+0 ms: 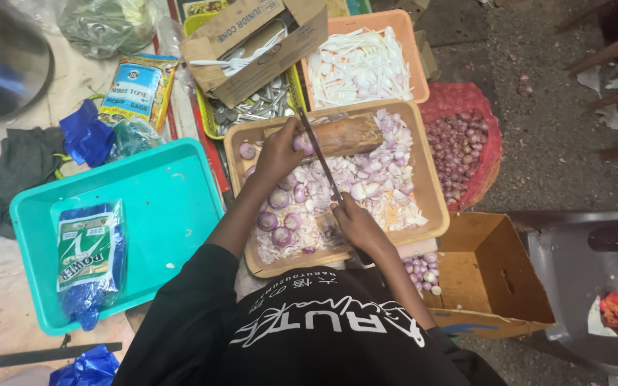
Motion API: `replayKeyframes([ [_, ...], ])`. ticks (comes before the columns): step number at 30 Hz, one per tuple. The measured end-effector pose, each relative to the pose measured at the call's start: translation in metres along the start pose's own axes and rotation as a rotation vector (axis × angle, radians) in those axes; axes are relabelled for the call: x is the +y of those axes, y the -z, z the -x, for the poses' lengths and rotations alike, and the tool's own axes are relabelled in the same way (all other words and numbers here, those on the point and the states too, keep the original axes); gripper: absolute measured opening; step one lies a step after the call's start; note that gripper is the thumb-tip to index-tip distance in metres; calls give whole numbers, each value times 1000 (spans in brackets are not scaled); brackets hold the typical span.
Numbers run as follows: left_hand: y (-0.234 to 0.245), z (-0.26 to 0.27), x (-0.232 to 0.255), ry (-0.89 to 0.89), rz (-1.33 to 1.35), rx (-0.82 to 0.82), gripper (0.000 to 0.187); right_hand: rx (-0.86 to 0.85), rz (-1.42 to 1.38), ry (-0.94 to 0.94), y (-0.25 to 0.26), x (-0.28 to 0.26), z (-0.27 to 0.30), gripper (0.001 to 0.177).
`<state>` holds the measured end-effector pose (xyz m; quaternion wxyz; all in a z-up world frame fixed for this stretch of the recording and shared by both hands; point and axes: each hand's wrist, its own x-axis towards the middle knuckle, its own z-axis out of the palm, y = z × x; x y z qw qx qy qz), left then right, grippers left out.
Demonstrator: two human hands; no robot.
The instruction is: The person chops small onions on a wooden block using a knife, then gathers the pieces into a large tray.
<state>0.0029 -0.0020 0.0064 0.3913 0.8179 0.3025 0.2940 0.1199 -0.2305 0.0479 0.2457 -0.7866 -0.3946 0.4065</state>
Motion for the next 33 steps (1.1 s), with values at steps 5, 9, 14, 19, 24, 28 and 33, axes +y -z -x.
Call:
replayKeyframes([
  [5,6,1,9,-46,23,26,51,29,137,-1,-4,-8,-1,41],
  [9,8,-5,6,43,0,-27,52,32,232,71,-14,0,-17,41],
  [14,5,-7,-2,9,27,-7,53,26,144,81,-31,12,-43,39],
  [19,1,-10,-10,76,96,-30,55,130,123,204,-57,30,-88,33],
  [24,-2,-3,-12,8,47,-7,57,198,81,213,-74,31,-112,32],
  [28,-8,6,-12,-13,18,29,52,137,-4,111,-68,23,-105,30],
  [33,-14,9,-9,-34,14,-2,58,53,-93,163,-57,22,-89,37],
])
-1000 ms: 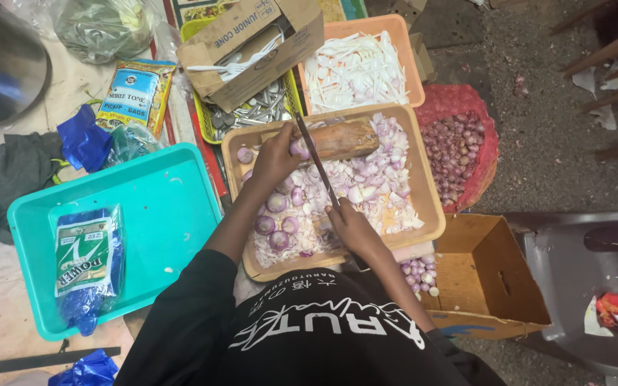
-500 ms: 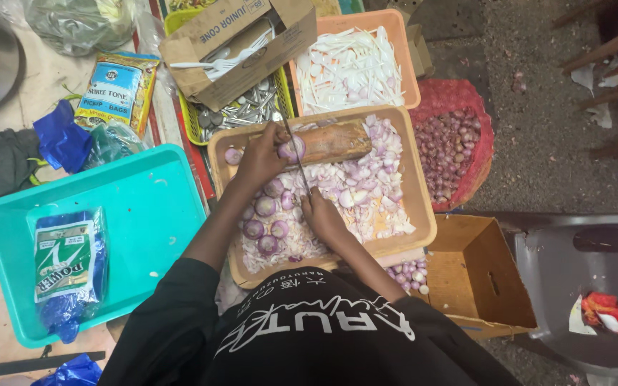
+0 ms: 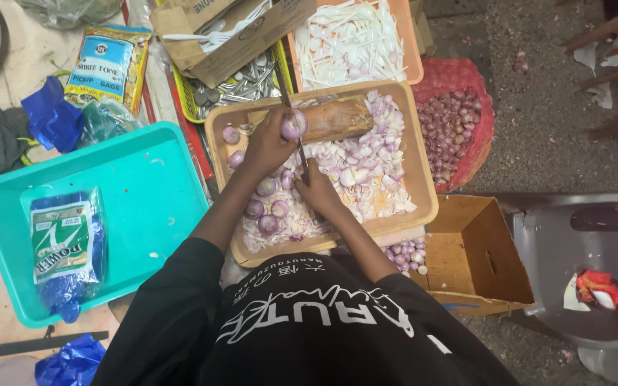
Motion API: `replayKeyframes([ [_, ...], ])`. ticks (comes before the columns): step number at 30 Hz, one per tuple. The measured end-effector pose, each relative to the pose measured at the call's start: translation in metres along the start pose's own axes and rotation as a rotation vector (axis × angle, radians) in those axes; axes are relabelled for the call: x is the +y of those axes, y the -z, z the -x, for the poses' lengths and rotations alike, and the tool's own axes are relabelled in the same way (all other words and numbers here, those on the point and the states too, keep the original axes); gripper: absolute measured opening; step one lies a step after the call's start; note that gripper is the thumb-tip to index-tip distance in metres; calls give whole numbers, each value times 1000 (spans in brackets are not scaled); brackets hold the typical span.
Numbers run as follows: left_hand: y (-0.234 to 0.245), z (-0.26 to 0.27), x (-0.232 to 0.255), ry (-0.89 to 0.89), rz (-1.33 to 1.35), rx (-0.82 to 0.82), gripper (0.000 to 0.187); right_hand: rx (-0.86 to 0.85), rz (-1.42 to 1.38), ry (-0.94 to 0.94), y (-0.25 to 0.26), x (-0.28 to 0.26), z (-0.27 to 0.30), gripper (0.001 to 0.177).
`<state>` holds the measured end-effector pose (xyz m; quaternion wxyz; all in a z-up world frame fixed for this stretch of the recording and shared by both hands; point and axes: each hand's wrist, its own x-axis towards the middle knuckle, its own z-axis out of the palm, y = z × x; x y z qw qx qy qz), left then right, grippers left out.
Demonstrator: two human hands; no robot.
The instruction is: The person chops small onions on a wooden block using a knife, then gathers the pieces into a large tray.
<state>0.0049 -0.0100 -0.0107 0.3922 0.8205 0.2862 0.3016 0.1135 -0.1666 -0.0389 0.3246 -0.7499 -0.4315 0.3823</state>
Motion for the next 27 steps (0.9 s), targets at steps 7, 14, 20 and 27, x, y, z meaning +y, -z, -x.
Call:
replayKeyframes([
  [7,-5,1,-9,-129,-73,20,57,107,69,-4,0,31,33,49],
  [14,-11,-10,1,-35,-175,94,56,123,31,-51,11,14,46,53],
  [20,-15,-32,25,170,-597,-64,58,147,80,45,20,19,49,48],
  [27,-1,-25,24,313,-639,-50,63,61,171,80,35,25,32,51],
])
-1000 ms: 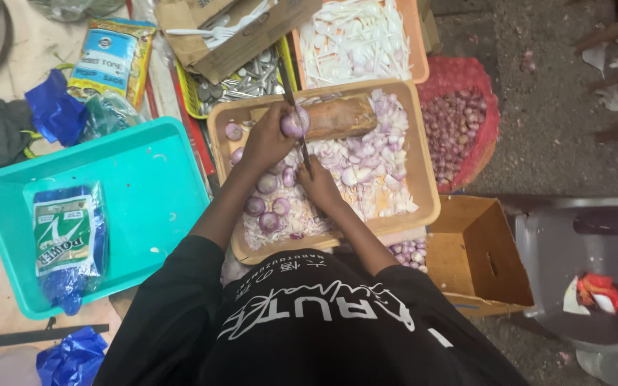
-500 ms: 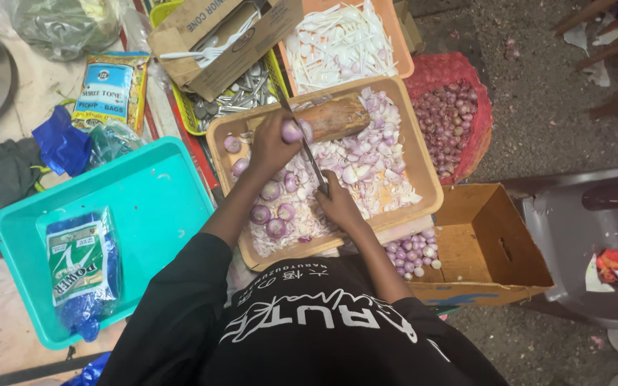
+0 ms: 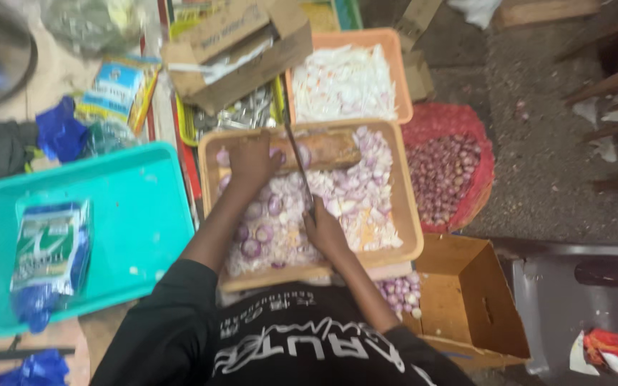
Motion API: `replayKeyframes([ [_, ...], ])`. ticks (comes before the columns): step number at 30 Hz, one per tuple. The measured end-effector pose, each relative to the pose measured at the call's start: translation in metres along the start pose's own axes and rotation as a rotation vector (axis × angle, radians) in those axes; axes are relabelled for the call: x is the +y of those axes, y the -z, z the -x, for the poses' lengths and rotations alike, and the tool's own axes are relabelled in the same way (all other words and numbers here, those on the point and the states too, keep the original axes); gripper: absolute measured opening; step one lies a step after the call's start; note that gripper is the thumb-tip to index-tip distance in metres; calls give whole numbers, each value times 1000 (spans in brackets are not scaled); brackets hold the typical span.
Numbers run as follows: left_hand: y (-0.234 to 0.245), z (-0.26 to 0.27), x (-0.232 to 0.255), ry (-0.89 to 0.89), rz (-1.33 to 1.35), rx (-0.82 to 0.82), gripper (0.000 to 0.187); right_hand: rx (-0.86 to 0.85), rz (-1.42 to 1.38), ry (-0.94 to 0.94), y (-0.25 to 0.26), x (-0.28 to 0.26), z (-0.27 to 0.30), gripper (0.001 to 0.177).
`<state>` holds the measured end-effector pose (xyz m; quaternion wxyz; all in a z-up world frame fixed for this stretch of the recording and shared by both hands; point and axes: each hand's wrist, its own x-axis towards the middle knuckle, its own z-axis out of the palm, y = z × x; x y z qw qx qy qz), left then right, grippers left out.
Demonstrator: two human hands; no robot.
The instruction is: The person chops small onions on a wooden block using a knife, then gathers the pieces into a large tray.
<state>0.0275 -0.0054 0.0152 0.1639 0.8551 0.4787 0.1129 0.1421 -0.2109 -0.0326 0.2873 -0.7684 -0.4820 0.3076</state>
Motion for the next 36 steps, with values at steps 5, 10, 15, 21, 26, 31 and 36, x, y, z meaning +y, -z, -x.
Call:
replayKeyframes([
  [5,4,12,-14,-358,303,149,32,-60,-84,10,-2,-18,-13,64],
  [10,-4,16,-16,-491,271,207,20,-54,-67,45,-2,-32,0,63],
  [15,-7,17,-16,-532,231,169,22,-58,0,17,-12,-30,-4,64],
  [21,-3,19,-12,-512,206,157,5,33,23,113,-27,-22,-10,62],
  [26,-5,21,-12,-489,245,150,8,19,51,83,-34,-21,-22,60],
  [31,-7,18,-10,-487,259,159,8,9,36,52,-29,-29,-18,58],
  [36,-7,19,-10,-447,236,140,7,20,31,76,-34,-30,-21,59],
])
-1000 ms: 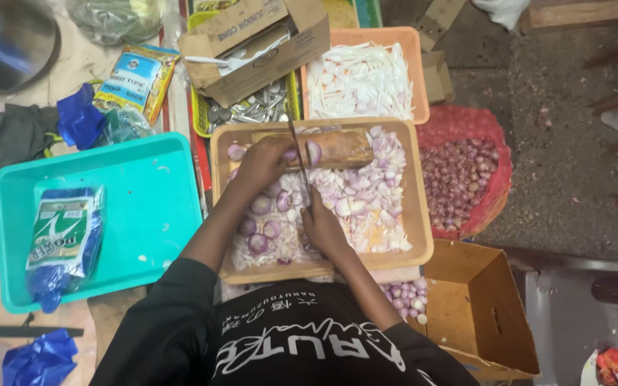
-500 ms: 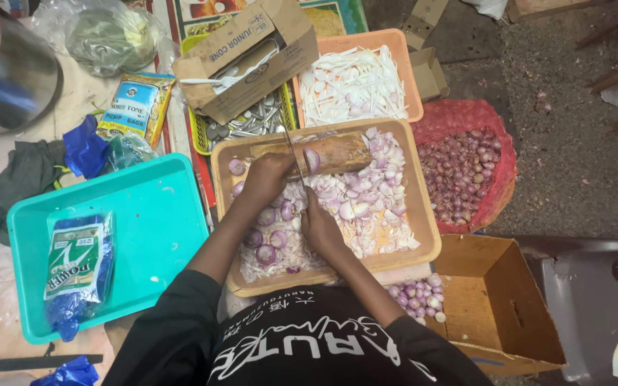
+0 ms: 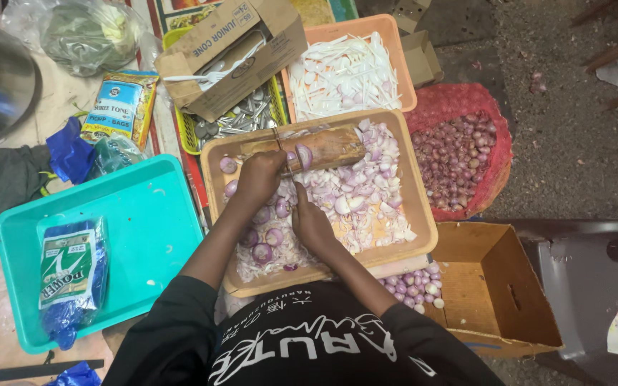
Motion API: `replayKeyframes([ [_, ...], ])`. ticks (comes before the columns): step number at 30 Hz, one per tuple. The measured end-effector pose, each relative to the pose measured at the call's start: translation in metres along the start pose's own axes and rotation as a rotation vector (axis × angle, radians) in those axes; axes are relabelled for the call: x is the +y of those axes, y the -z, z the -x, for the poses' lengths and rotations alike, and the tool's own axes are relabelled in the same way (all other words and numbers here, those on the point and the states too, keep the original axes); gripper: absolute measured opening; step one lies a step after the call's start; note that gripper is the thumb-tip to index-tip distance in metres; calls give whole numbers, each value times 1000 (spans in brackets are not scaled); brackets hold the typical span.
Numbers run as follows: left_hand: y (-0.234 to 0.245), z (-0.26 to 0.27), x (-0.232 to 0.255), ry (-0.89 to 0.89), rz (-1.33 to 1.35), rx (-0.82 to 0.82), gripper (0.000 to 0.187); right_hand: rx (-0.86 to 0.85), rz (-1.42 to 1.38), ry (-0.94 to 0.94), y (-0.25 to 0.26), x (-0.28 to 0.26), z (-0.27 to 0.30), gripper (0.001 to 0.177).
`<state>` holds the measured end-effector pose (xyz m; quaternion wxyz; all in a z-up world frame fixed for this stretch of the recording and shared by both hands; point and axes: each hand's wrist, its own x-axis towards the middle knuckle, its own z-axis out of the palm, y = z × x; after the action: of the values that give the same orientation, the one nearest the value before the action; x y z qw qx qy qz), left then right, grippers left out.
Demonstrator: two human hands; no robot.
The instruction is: The person chops small onions on a wooden block using a knife, then gathers the pieces into a large tray.
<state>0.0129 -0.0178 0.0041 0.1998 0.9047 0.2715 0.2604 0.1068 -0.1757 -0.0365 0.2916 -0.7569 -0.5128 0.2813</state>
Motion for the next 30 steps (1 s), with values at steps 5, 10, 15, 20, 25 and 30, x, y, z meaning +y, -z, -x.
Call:
replayKeyframes([
  [5,2,4,5,13,32,15,4,13,37,-5,-6,6,-4,59],
  [10,1,5,1,26,11,-8,5,47,58,37,-14,10,-10,57],
  [15,6,2,2,23,58,7,8,37,47,12,-13,9,-9,61],
  [20,8,5,6,46,69,14,9,46,54,5,-17,6,-5,61],
  [25,8,8,8,47,68,13,6,75,23,34,-20,12,-5,59],
  [30,9,3,4,13,63,36,12,42,3,6,-24,11,-13,59],
])
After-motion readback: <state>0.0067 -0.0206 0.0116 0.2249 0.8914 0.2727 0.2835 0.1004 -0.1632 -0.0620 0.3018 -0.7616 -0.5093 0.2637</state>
